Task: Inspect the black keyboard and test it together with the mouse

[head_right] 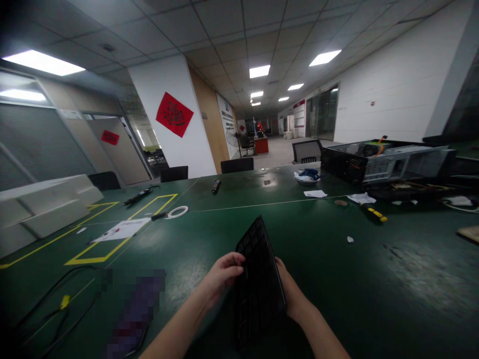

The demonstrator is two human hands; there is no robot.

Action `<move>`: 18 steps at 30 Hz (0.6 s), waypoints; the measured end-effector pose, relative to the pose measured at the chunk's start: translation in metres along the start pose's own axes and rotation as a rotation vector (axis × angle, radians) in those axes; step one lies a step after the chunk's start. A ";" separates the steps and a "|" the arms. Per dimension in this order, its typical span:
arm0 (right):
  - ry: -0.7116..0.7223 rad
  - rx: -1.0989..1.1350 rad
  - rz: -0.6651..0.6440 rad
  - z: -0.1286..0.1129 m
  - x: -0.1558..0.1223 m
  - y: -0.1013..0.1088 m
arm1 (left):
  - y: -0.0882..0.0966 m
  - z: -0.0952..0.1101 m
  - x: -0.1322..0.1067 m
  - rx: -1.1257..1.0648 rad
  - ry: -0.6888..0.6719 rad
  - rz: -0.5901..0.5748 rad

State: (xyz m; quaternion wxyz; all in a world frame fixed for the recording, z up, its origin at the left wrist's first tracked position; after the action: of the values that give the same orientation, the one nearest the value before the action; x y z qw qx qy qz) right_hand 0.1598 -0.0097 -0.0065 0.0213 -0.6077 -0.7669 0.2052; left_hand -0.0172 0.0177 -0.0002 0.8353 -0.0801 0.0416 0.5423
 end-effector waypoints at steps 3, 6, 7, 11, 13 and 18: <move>-0.006 0.041 0.021 -0.001 0.000 0.000 | -0.001 0.006 -0.004 0.410 -0.095 -0.078; 0.008 0.059 0.040 -0.003 -0.001 -0.002 | -0.003 0.013 -0.008 0.743 -0.196 -0.093; 0.016 0.057 0.049 -0.003 -0.002 -0.002 | -0.004 0.014 -0.009 0.819 -0.223 -0.097; 0.026 -0.063 0.028 0.001 -0.002 0.002 | -0.007 0.013 -0.011 1.023 -0.273 -0.092; 0.055 -0.217 -0.017 0.006 0.001 0.007 | -0.004 0.014 -0.009 1.099 -0.285 -0.052; 0.208 -0.742 -0.179 0.009 0.011 0.013 | 0.048 0.043 0.005 1.194 -0.206 0.304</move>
State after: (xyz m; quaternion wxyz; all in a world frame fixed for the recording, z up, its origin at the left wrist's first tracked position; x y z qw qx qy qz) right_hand 0.1669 0.0002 -0.0218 -0.1046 -0.5223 -0.8327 -0.1513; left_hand -0.0603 0.0489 0.0372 0.6491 0.4602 0.2675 0.5435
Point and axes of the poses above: each hand's wrist, its own x-axis towards the middle knuckle, its own y-axis out of the back of the hand, z = x × y, the point moved 2 cm from there along x, towards the middle knuckle, and after that the axes turned 8 degrees about -z, right-handed, at the moved point
